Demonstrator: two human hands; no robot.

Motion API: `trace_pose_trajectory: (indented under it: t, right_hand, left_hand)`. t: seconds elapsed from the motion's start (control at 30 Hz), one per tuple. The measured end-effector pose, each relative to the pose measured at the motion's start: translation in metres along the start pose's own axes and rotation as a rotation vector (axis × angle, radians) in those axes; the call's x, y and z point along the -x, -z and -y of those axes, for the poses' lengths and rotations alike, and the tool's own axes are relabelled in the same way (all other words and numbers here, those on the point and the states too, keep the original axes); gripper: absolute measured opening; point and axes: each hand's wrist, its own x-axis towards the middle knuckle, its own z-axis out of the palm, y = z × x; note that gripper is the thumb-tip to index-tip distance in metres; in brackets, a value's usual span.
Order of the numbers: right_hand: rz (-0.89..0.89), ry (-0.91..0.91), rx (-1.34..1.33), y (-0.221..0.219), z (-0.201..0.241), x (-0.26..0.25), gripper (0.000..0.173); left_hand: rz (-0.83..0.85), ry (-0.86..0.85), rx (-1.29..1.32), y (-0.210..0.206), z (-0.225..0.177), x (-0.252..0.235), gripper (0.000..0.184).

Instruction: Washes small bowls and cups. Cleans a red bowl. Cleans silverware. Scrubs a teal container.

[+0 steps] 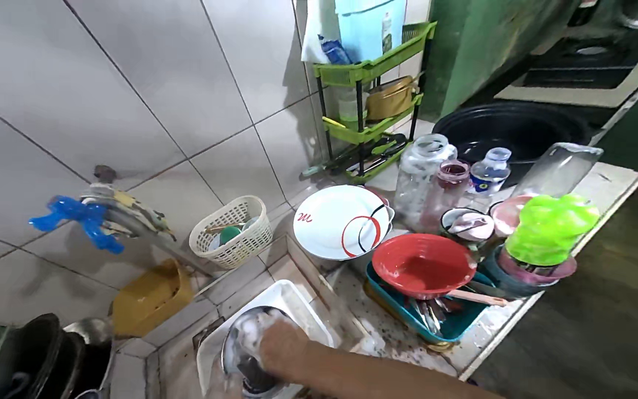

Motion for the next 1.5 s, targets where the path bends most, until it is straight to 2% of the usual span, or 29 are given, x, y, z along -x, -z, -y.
trace_pose_trajectory:
  t: [0.1,0.2,0.27,0.37,0.43,0.5,0.53,0.6,0.63,0.67,0.73,0.77,0.87,0.97,1.03,1.13,1.2,1.27,1.33,1.37,1.43,1.47,1.5]
  right_hand:
    - [0.2,-0.095,-0.093,-0.008,0.006,0.021,0.045]
    - [0.353,-0.108,-0.087,-0.001,0.003,0.043,0.049]
    - [0.403,-0.056,-0.042,0.01,-0.003,0.058,0.04]
    - [0.369,0.15,-0.031,0.026,-0.027,0.079,0.035]
    - [0.285,0.225,-0.136,0.041,-0.044,0.097,0.034]
    - [0.022,0.168,-0.272,0.071,-0.052,0.122,0.034]
    - [-0.145,0.091,-0.271,0.088,-0.056,0.134,0.034]
    - [-0.453,-0.123,-0.017,0.12,-0.069,0.15,0.033]
    - [-0.509,-0.249,0.144,0.136,-0.078,0.156,0.038]
    - [-0.446,-0.392,0.247,0.152,-0.09,0.163,0.049]
    - [-0.177,-0.606,0.345,0.172,-0.113,0.176,0.071]
    - [-0.033,-0.66,0.341,0.174,-0.119,0.179,0.073]
    - [0.347,-0.748,0.33,0.167,-0.113,0.173,0.05]
    - [0.426,-0.665,0.394,0.173,-0.103,0.166,0.039]
    - [0.392,-0.528,0.452,0.187,-0.091,0.162,0.036]
    - [0.299,-0.131,0.498,0.201,-0.065,0.149,0.03]
    - [0.368,0.103,0.46,0.202,-0.046,0.123,0.03]
    - [0.505,0.196,0.395,0.196,-0.02,0.088,0.032]
    - [0.528,0.212,0.294,0.184,0.0,0.055,0.031]
    - [0.42,0.252,0.186,0.174,-0.001,0.041,0.031]
    - [0.035,0.33,-0.145,0.138,-0.018,0.007,0.034]
    - [-0.13,0.279,-0.296,0.116,-0.026,-0.014,0.035]
    - [-0.219,0.164,-0.381,0.094,-0.036,-0.035,0.038]
  left_hand:
    - [-0.096,-0.078,-0.07,-0.012,0.006,0.001,0.054]
    - [-0.094,-0.105,-0.052,-0.021,0.012,-0.002,0.054]
    - [-0.044,-0.121,-0.081,-0.027,0.009,-0.002,0.054]
    - [0.069,-0.191,-0.126,-0.036,-0.004,0.001,0.055]
    - [0.191,-0.248,-0.027,-0.049,-0.006,0.002,0.054]
    - [0.287,-0.306,-0.028,-0.068,-0.009,0.005,0.048]
    - [0.328,-0.276,-0.113,-0.078,-0.017,0.009,0.046]
    - [0.465,-0.226,-0.257,-0.1,-0.037,0.015,0.051]
    - [0.522,-0.229,-0.303,-0.11,-0.044,0.018,0.051]
    - [0.574,-0.231,-0.337,-0.12,-0.05,0.02,0.052]
    - [0.639,-0.233,-0.385,-0.136,-0.058,0.023,0.054]
    - [0.655,-0.232,-0.395,-0.141,-0.06,0.024,0.055]
    - [0.684,-0.21,-0.448,-0.146,-0.06,0.019,0.056]
    - [0.738,-0.192,-0.448,-0.14,-0.049,0.006,0.059]
    - [0.651,-0.272,-0.322,-0.126,-0.047,0.005,0.07]
    - [0.356,-0.595,-0.024,-0.093,-0.056,0.011,0.096]
    - [0.207,-0.784,0.031,-0.07,-0.059,0.012,0.093]
    - [0.065,-0.865,0.017,-0.05,-0.053,0.012,0.071]
    - [-0.021,-0.82,0.033,-0.03,-0.03,0.01,0.053]
    - [-0.005,-0.735,0.085,-0.02,-0.014,0.01,0.049]
    - [0.038,-0.475,0.327,-0.007,0.02,0.011,0.046]
    - [-0.001,-0.373,0.469,-0.006,0.039,0.011,0.046]
    - [-0.089,-0.298,0.62,-0.009,0.058,0.009,0.045]
